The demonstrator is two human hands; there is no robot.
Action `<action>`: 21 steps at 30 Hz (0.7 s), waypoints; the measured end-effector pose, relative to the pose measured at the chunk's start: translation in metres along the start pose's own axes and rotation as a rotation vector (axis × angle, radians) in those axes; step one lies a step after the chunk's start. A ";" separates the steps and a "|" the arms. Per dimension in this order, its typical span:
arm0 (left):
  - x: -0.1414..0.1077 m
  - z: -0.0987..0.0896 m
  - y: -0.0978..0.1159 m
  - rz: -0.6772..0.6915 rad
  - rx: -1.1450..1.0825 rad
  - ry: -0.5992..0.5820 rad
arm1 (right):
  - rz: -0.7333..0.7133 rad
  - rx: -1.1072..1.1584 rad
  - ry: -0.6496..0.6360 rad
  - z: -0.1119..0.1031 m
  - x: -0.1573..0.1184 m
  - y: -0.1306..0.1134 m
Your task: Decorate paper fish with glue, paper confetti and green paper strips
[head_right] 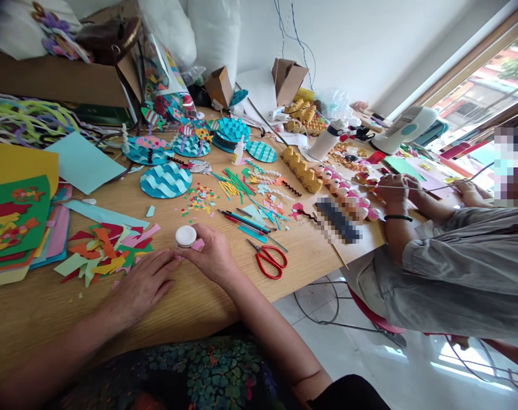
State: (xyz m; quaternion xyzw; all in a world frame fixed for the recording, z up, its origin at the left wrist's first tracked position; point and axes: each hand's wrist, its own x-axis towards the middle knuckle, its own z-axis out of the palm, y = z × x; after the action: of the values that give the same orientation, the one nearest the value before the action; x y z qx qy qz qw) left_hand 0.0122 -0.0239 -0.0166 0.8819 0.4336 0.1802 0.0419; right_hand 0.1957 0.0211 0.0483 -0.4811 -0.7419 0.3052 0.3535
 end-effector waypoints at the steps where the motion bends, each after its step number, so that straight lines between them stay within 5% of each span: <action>1: 0.000 0.000 0.000 -0.001 -0.003 0.002 | -0.002 0.007 -0.001 0.000 -0.001 0.000; 21: 0.002 -0.005 0.001 0.039 0.030 0.020 | 0.019 0.006 0.099 -0.016 -0.006 0.010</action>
State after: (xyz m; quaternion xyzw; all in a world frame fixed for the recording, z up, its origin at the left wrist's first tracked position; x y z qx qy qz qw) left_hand 0.0127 -0.0237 -0.0114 0.8889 0.4194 0.1830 0.0208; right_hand 0.2155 0.0213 0.0479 -0.5014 -0.7180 0.2866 0.3885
